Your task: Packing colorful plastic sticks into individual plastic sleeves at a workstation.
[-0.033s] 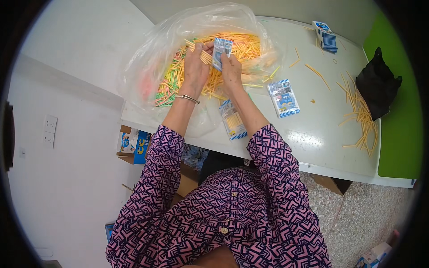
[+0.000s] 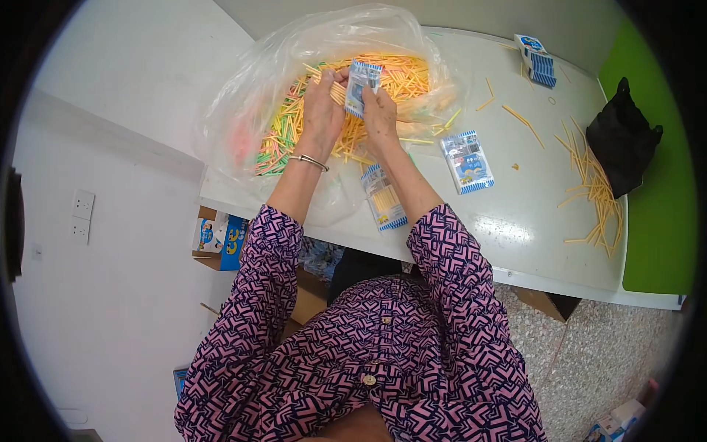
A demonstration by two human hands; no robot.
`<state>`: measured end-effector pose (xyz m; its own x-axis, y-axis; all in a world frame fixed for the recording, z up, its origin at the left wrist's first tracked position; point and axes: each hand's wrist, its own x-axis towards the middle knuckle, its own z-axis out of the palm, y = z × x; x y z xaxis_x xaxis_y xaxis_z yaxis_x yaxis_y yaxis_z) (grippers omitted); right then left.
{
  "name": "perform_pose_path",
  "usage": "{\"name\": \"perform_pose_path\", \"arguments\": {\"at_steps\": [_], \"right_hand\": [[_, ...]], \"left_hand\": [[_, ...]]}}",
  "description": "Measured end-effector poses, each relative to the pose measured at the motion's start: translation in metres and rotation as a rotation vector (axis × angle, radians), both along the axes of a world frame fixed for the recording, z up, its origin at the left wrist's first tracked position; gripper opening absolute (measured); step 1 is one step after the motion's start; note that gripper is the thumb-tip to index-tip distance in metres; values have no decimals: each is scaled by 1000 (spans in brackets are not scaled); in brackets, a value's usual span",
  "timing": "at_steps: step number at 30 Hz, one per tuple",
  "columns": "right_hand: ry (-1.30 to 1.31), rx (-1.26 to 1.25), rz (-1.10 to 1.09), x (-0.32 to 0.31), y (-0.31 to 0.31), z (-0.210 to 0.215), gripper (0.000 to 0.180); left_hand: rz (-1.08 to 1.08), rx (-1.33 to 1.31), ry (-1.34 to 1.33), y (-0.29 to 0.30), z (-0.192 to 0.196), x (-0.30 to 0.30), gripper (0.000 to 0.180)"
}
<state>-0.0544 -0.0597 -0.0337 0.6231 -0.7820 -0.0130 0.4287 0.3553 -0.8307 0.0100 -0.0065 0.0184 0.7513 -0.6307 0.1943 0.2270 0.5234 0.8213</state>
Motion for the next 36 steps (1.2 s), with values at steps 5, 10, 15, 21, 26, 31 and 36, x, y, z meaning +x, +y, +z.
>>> {"name": "perform_pose_path", "arguments": {"at_steps": [5,10,15,21,26,31,36], "right_hand": [[9,75,48,-4,12,22,19],[63,-112,-121,-20,-18,23,22],[375,-828,-552,-111,-125,12,21],[660,-1564,-1186,-165,-106,62,26],[370,-625,66,-140,-53,58,20],[307,-375,377,-126,-36,43,19],[275,-295,452,-126,-33,37,21]], "left_hand": [[-9,-16,89,-2,1,13,22],[-50,-102,286,-9,-3,24,23],[-13,-120,390,1,-5,37,22],[-140,-92,359,-4,-7,14,21],[-165,-103,272,-4,13,-2,19],[-145,-88,166,8,31,-9,26],[-163,-71,5,10,37,-25,31]]}}
